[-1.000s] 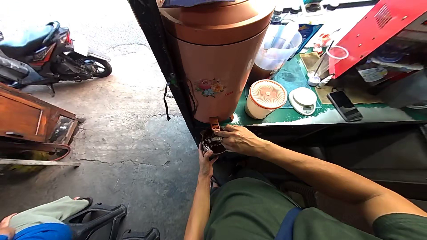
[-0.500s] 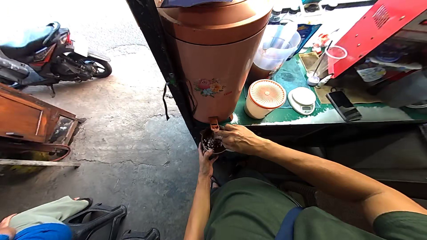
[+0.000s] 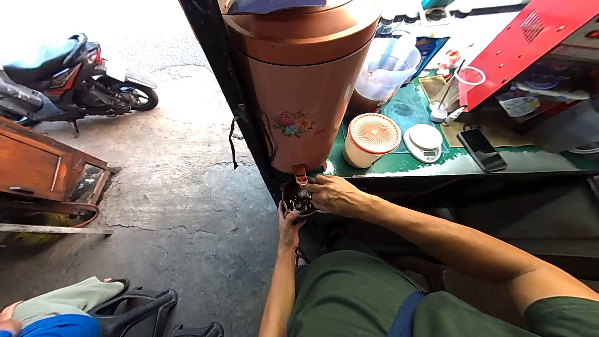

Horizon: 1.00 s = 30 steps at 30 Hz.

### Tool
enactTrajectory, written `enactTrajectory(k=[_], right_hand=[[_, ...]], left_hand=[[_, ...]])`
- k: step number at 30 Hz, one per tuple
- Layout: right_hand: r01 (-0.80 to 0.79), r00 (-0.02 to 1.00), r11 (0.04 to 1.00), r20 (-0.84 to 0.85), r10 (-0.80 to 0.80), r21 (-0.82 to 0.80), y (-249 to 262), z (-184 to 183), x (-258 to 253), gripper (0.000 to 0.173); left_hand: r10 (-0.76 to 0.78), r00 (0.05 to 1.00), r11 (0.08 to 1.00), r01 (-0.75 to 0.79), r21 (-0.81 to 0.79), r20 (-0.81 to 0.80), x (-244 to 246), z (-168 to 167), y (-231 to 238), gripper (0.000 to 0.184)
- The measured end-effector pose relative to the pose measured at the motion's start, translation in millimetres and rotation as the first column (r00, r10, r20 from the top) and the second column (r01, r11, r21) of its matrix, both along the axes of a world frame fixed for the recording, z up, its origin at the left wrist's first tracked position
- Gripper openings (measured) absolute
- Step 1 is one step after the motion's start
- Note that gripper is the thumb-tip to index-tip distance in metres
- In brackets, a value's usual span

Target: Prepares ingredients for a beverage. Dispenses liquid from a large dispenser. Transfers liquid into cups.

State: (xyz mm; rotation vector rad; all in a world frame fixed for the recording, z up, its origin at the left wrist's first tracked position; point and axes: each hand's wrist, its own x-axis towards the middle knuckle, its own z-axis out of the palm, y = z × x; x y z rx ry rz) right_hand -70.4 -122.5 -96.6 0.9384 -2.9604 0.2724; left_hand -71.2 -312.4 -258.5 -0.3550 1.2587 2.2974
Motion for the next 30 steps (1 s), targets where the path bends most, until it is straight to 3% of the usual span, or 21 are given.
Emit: enactTrajectory(k=[15, 22, 27, 30], right_hand=[[0.033, 0.999, 0.999, -0.033, -0.034, -0.037, 3.5, 19.2, -6.6, 0.028], [0.258, 0.954, 0.956, 0.196, -0.228, -0.139, 29.1, 74.4, -4.3, 0.034], [0.465, 0.885, 0.790, 0.203, -0.418, -0.400, 82.8, 104.1, 25.9, 0.033], [0.553, 0.787, 0.512, 0.211, -0.580, -0.657, 121.5, 112.0, 50.7, 0.031]], left_hand=[[-0.008, 1.000, 1.000, 0.008, 0.000, -0.003, 0.8, 4.0, 1.7, 0.121], [-0.033, 0.999, 0.999, 0.033, -0.017, -0.009, 7.9, 10.1, 2.3, 0.128], [-0.064, 0.998, 0.998, 0.064, -0.026, -0.002, 19.7, 16.9, -0.2, 0.121], [-0.086, 0.996, 0.996, 0.086, -0.001, 0.015, 27.3, 25.2, 1.2, 0.129]])
